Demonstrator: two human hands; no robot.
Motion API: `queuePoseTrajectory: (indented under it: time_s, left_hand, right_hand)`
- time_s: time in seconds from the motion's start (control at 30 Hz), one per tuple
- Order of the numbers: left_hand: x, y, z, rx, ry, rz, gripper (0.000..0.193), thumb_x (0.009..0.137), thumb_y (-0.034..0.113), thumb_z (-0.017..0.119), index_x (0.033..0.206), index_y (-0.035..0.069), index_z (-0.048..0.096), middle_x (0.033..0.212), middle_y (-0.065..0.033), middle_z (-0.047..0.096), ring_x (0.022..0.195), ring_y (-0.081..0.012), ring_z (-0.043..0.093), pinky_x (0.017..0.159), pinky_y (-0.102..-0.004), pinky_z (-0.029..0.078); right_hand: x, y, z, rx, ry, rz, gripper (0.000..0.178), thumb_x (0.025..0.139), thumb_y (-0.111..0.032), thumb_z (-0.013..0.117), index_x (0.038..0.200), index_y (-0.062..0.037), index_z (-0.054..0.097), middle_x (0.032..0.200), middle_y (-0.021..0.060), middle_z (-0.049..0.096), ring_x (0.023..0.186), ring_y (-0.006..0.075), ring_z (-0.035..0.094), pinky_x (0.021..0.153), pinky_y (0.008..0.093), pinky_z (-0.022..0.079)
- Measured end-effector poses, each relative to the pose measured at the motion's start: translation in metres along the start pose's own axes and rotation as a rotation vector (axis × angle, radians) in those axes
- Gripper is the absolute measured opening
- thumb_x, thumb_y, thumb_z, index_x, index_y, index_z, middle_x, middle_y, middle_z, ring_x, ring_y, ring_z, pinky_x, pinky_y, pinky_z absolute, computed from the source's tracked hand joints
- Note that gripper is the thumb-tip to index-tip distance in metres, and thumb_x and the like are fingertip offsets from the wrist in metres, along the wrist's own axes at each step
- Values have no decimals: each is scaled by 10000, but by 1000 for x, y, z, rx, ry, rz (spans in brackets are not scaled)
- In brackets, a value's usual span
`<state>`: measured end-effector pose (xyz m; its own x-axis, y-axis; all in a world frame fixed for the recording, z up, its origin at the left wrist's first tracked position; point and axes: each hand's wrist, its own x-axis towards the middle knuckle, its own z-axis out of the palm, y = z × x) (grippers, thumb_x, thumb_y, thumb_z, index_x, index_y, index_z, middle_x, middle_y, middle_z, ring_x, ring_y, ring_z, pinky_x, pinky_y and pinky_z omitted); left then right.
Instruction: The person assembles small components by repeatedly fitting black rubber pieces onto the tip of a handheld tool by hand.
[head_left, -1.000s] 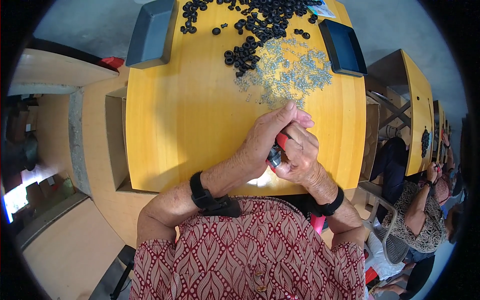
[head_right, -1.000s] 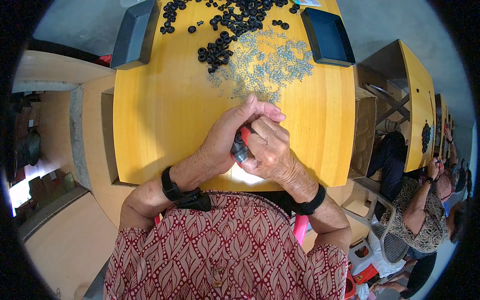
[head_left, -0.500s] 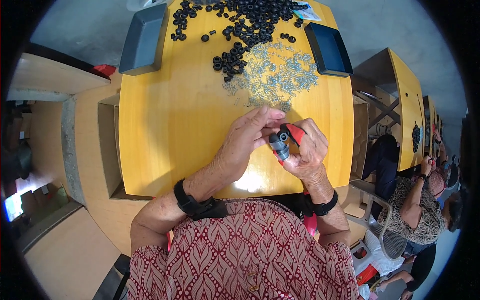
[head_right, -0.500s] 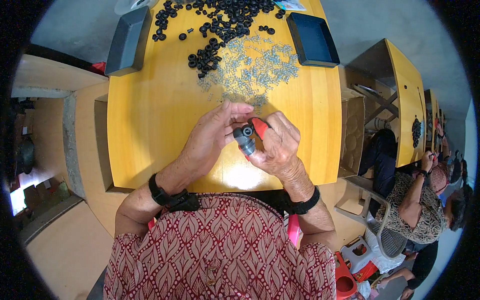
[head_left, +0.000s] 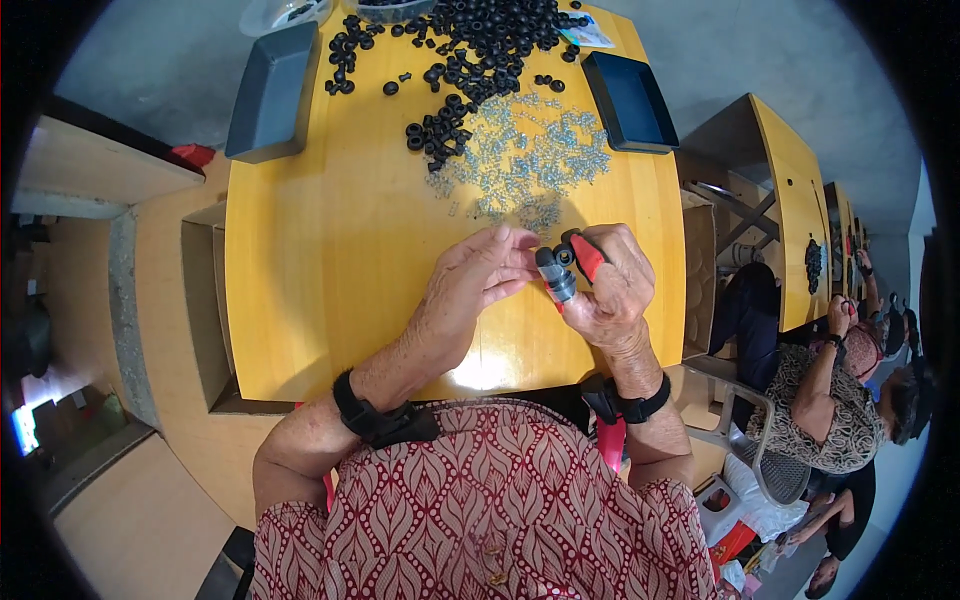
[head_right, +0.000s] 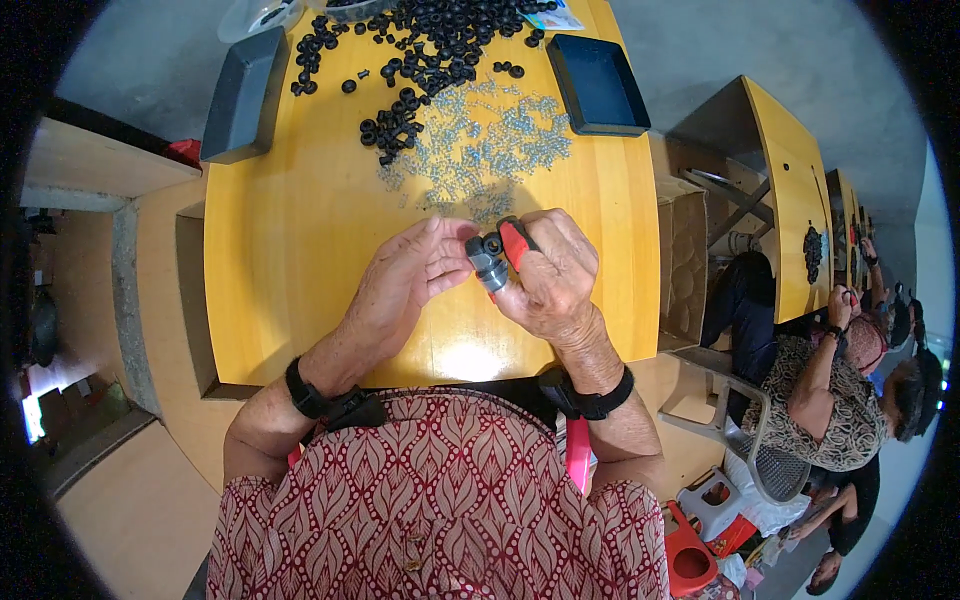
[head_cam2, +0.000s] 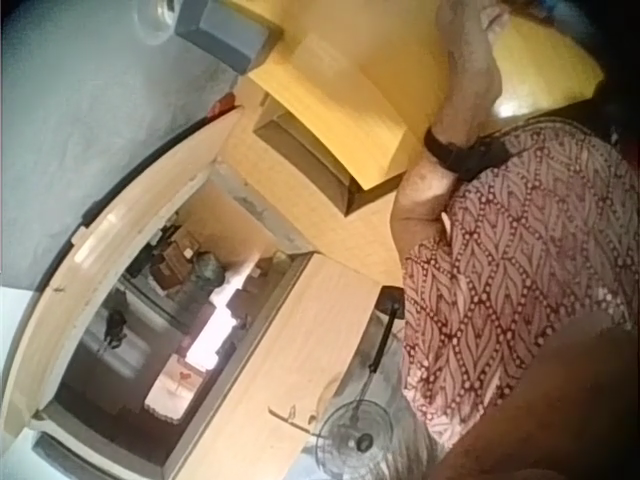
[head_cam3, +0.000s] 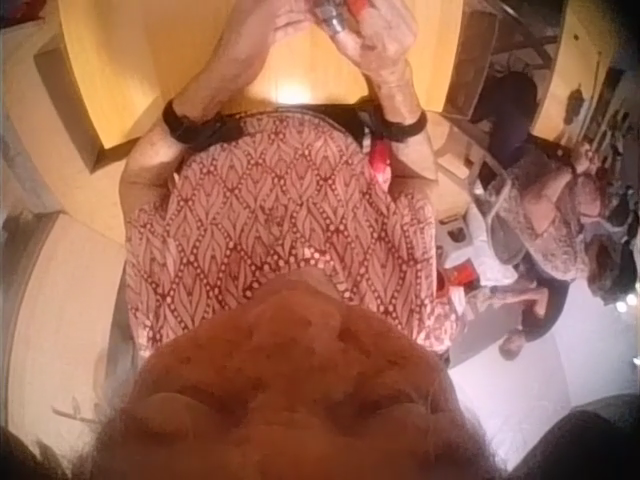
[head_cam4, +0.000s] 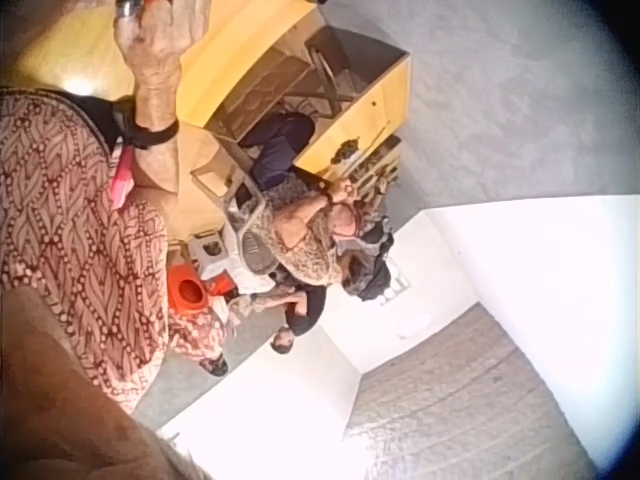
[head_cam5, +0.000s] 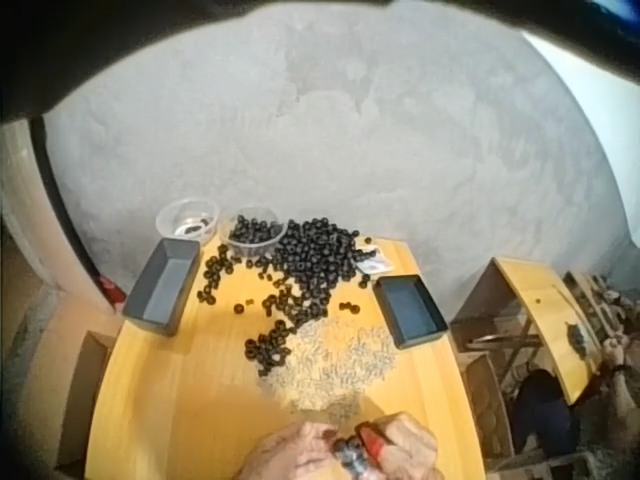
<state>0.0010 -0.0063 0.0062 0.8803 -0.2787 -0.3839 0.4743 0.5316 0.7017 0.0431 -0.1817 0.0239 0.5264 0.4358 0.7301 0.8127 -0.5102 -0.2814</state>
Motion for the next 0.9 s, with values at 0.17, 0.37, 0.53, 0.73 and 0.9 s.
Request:
queuePoseTrajectory:
  time_s: [0.17, 0.37, 0.53, 0.73, 0.9]
  left_hand:
    - [-2, 3, 1, 18, 6, 11, 418, 1043, 387, 418, 1208, 31, 563, 1060, -74, 649, 1034, -169, 605, 957, -323, 451]
    - [-2, 4, 1, 49, -7, -11, 424, 1047, 387, 400, 1215, 33, 560, 1061, -85, 655, 1051, -178, 611, 965, -325, 442]
    - [-2, 4, 0, 41, -5, -29, 414, 1045, 383, 403, 1206, 38, 564, 1061, -85, 654, 1058, -179, 607, 967, -322, 440]
    - [-2, 2, -2, 42, -1, -37, 411, 1040, 389, 418, 1202, 41, 563, 1059, -81, 650, 1070, -188, 602, 973, -330, 439]
    - [-1, -1, -4, 36, 3, -47, 398, 1040, 378, 422, 1205, 44, 561, 1056, -80, 649, 1065, -190, 604, 972, -334, 442]
  right_hand:
    - [9, 6, -2, -37, 12, -10, 249, 633, -31, 796, 809, 45, 637, 725, 133, 580, 637, 274, 580, 547, 341, 470]
    - [22, 16, -14, -77, 47, -25, 288, 649, -48, 793, 877, 27, 633, 769, 143, 624, 680, 292, 616, 584, 339, 495]
    - [33, 22, -23, -121, 84, -40, 282, 653, -41, 794, 874, 22, 629, 769, 141, 626, 676, 287, 615, 584, 339, 495]
    - [52, 29, -35, -171, 121, -72, 287, 657, -51, 801, 877, 19, 631, 768, 135, 630, 669, 279, 612, 582, 333, 492]
    - [65, 33, -35, -187, 164, -84, 320, 619, -99, 817, 851, 30, 638, 779, 142, 603, 721, 302, 599, 608, 379, 475]
